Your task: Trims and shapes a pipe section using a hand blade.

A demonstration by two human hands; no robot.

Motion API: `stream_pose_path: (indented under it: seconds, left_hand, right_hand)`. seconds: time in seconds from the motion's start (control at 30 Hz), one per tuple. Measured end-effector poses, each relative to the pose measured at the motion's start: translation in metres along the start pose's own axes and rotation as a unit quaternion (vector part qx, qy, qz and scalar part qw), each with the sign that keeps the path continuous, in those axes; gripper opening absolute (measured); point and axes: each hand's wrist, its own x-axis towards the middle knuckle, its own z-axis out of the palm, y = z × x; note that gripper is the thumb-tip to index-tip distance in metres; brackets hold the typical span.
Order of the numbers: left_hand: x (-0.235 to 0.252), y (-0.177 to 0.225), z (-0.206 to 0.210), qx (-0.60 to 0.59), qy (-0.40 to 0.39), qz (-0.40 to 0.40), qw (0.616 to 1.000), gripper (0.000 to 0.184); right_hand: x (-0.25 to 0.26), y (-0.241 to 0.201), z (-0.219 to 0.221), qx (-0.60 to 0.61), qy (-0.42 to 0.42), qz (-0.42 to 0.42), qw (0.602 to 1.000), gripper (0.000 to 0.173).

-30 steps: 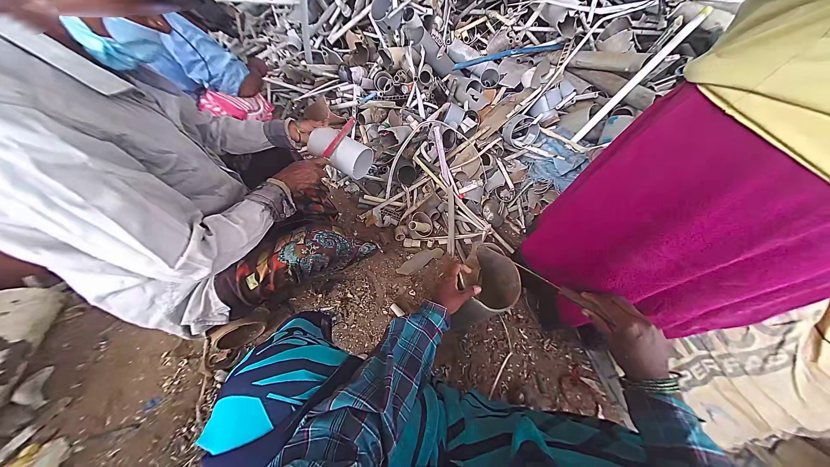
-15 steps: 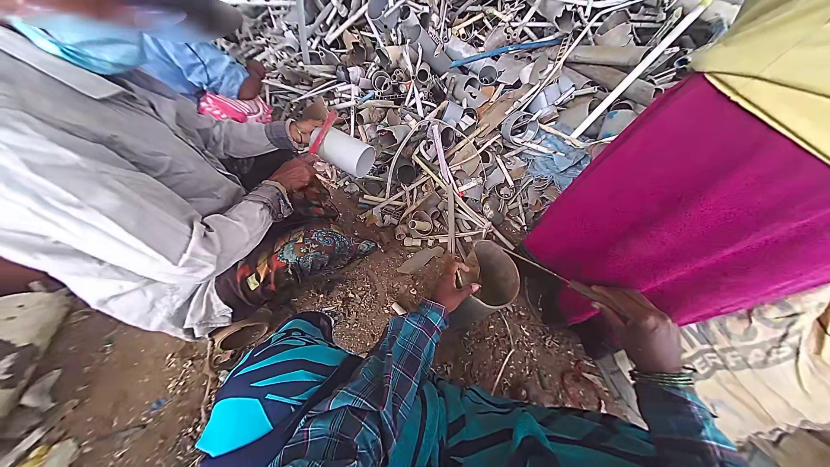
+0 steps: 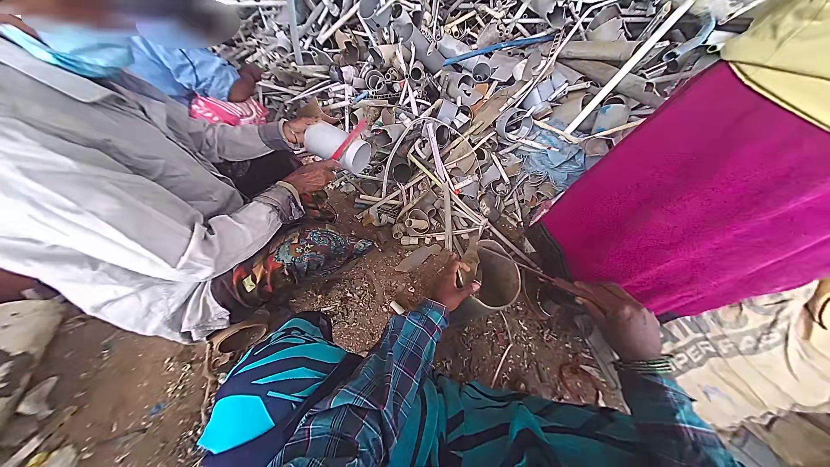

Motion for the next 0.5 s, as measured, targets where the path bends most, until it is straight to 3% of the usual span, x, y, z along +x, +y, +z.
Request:
stream_pose_path:
  seconds: [0.1, 0.23, 0.4, 0.5]
  left_hand:
    - [0.000, -0.001, -0.004, -0.007, 0.004, 0.000, 1.000, 0.049]
    - [-0.001, 0.003, 0.003, 0.013, -0.005, 0.000, 1.000, 0.050]
    - [-0.001, -0.001, -0.001, -0.008, 0.007, -0.004, 1.000, 0.049]
    - [-0.001, 0.000, -0.001, 0.001, 0.010, -0.006, 1.000, 0.049]
  right_hand:
    - [-0.001, 0.015, -0.014, -0.001, 0.000, 0.016, 1.000, 0.024]
    - [0.001, -0.007, 0.004, -0.009, -0.015, 0.010, 1.000, 0.023]
    - [0.000, 0.006, -0.020, -0.019, 0.003, 0.026, 0.999, 0.024]
    - [0.004, -0.006, -0.011, -0.016, 0.003, 0.010, 1.000, 0.024]
